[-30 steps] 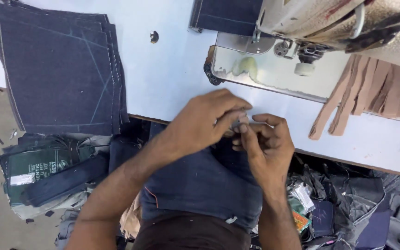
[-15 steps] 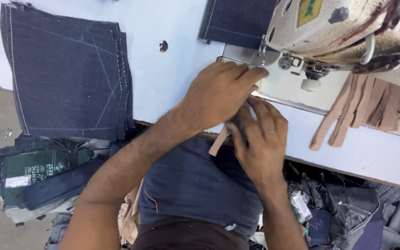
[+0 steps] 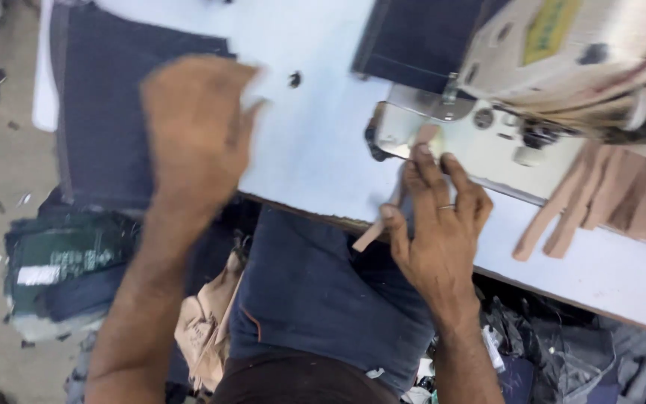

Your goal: Stitching denim components using an industrial sewing machine in a manufacturing setting.

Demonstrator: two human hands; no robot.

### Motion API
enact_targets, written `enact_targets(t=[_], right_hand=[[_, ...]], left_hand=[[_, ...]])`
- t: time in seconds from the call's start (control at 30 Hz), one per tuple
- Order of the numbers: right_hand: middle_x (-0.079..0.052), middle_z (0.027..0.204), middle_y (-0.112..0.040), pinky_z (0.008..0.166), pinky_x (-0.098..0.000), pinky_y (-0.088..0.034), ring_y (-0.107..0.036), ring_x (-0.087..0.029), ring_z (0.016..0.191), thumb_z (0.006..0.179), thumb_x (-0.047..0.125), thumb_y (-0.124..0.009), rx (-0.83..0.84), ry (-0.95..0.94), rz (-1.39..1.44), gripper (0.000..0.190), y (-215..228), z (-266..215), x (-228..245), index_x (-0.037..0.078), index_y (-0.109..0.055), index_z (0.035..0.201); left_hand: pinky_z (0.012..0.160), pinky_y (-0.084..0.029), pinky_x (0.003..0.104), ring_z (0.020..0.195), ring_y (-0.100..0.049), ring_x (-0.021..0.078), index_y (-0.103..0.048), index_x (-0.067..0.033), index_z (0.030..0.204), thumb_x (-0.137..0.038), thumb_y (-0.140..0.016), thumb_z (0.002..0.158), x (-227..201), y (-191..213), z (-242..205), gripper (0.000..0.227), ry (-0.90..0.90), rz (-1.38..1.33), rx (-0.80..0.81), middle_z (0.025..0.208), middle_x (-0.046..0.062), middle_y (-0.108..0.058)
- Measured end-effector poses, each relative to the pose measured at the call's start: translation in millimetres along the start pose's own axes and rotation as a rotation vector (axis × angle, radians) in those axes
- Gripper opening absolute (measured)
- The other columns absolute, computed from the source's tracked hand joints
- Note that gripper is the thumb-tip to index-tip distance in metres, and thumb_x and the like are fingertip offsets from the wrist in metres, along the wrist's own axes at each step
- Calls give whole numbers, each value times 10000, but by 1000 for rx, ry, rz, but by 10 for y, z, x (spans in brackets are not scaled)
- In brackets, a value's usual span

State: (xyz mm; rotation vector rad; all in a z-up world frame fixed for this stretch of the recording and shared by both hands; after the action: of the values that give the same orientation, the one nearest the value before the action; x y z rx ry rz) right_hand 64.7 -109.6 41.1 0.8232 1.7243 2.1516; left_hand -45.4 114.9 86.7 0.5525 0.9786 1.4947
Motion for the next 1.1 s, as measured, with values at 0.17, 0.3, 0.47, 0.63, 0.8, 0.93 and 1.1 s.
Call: enact_targets(t=[0.17, 0.3, 0.47, 0.63, 0.8, 0.93, 1.1], right_hand=[[-107, 1544, -570, 1165, -534, -275, -429, -342, 1447, 1090, 425, -611, -35, 33, 2, 498, -88, -18, 35, 39, -632, 1404], [-134, 1588, -563, 1165, -529, -262, -418, -352, 1463, 1126, 455, -589, -34, 88, -84, 587, -74, -51, 21, 22, -591, 1523], [-140, 1605, -553, 1181, -523, -261, -403, -343, 1469, 1152, 459, -565, -8, 116, -107, 576, -77, -116, -25, 25, -570, 1530], [-136, 1604, -549, 1150, -529, -265, -405, -353, 1480, 1118, 432, -571, 16, 45, -153, 577, -61, -77, -108, 38, -572, 1540], [-94, 1590, -539, 1135, -549, -257, -387, -341, 1458, 1067, 445, -601, 24, 20, -115, 577, 5, -2, -48, 60, -588, 1496], [-81, 1596, -520, 1132, -548, -245, -371, -335, 1461, 1060, 463, -609, 7, 5, -92, 593, 35, -4, -27, 62, -586, 1496], [-66, 1614, -506, 1147, -536, -235, -357, -329, 1486, 938, 222, -616, 33, -34, -62, 591, -15, -16, -83, 62, -559, 1504]], left_hand=[[1055, -450, 505, 1233, -553, 402, -566, 68, 1415, -105, -746, 1041, 944, 625, -537, 449, 378, 318, 25, 1296, 212, -571], [937, -490, 484, 1085, -592, 385, -587, 58, 1396, -164, -787, 1037, 1572, 546, -983, 467, 680, 141, 71, 1207, 205, -593], [916, -501, 477, 1069, -606, 379, -637, 8, 1316, -142, -832, 944, 1476, 765, -876, 446, 643, 118, -36, 1161, 196, -608], [893, -548, 455, 1062, -670, 361, -651, -12, 1240, -62, -790, 1013, 1176, 837, -733, 270, 524, -30, -43, 1218, 179, -633], [544, -471, 289, 661, -632, 165, -628, 26, 1197, -93, -728, 1123, 358, 1168, -358, 172, 398, -119, 104, 875, 107, -667], [390, -363, 242, 545, -475, 118, -619, 62, 1134, -148, -803, 927, 16, 1071, -268, 347, 240, -315, -3, 661, 23, -557], [591, -486, 180, 713, -595, 57, -412, 17, 1457, -81, -647, 1105, -367, -4, -26, 435, 510, -1145, 85, 952, 57, -694]])
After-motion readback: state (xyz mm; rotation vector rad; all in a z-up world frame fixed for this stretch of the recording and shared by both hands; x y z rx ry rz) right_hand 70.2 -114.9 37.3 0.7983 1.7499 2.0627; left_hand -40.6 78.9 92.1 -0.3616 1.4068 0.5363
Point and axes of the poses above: each hand's wrist, its own z-axis towards the middle knuckle, its own y-axis out of the back of the hand, x = y × z, the point moved 10 cm from there along z, towards the middle knuckle
